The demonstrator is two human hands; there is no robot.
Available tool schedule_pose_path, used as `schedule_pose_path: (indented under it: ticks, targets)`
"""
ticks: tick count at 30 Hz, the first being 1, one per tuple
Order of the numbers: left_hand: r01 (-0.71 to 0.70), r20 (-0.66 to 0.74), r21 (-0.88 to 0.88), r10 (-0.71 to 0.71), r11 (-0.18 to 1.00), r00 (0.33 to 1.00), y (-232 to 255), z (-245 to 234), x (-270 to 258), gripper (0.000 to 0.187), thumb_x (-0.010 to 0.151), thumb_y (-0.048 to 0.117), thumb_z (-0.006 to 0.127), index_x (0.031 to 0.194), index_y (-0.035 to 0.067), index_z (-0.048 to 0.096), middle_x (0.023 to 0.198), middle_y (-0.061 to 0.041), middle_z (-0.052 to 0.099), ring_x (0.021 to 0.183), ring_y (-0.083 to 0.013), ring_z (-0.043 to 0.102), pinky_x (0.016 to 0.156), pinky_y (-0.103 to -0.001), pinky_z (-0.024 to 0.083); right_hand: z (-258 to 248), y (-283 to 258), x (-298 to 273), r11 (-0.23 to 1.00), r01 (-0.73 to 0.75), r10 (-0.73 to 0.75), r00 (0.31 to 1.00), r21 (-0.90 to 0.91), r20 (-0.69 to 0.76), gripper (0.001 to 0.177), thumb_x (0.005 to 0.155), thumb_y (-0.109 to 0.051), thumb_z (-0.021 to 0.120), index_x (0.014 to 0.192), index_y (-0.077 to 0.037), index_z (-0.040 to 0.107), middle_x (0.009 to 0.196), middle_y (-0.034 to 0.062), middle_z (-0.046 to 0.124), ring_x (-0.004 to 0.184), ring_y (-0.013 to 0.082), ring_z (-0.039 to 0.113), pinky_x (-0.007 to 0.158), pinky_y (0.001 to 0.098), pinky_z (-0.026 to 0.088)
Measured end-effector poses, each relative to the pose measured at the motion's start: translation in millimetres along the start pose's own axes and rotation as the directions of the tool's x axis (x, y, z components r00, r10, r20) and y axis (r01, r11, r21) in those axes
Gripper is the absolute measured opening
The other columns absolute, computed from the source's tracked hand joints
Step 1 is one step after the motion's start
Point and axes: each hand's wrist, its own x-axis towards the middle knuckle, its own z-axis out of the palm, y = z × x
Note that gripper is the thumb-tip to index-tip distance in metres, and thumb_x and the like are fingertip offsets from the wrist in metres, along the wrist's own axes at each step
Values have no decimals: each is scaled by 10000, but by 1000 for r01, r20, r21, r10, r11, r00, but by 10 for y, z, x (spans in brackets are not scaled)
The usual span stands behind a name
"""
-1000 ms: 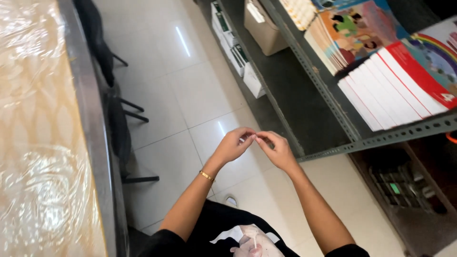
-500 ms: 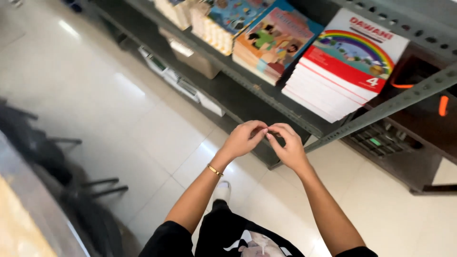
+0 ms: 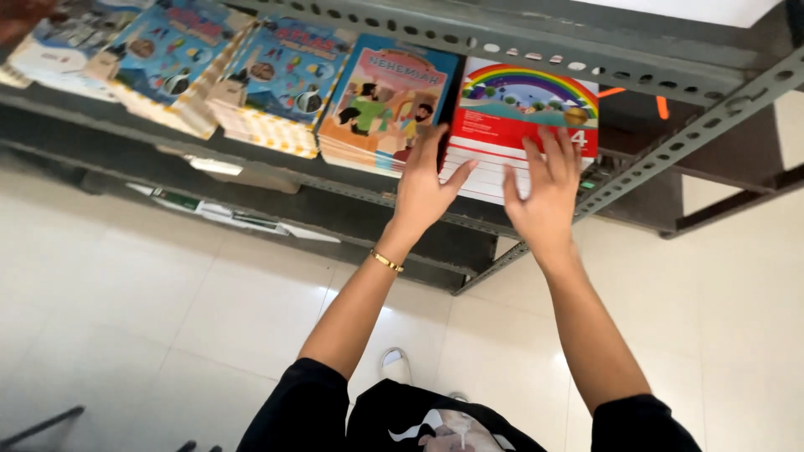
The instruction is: Pick up textbooks one by one from a storage shelf and place them onto a table.
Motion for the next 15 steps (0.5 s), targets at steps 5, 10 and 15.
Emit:
schedule_pose_path:
  ticks: [5, 10, 15]
  targets:
    - [19, 109, -51, -14, 999, 994, -254, 341, 148, 738, 943, 412, 746, 1416, -85, 473, 1386, -316, 539, 1309, -483, 527, 1057, -502, 473, 207, 87, -26, 955, -14, 53, 991, -295, 123, 702, 957, -454, 730, 1413, 58, 584, 1497, 284, 515, 1423, 452, 426, 1139, 727, 193]
    - [132, 122, -46, -126, 990, 984, -310, 403, 46, 446, 1039, 229, 615, 1411, -14, 576, 1370, -225, 660, 1268, -440, 606, 1075, -481, 512, 271, -10, -95, 952, -56, 88, 992, -302, 94, 702, 937, -447, 731, 1427, 37, 595, 1498, 250, 549, 1415, 427, 461, 1157, 714, 209]
    - [180, -17, -189, -187, 965, 982, -61, 177, -33, 411, 981, 189, 662, 1301, -67, 642, 1149, -273, 702, 1028, -401, 716, 830, -389, 586, 93, -254, -115, 942, -6, 30, 997, -336, 67, 709, 902, -496, 741, 1354, 41, 644, 1425, 234, 605, 1346, 398, 503, 1128, 682, 256]
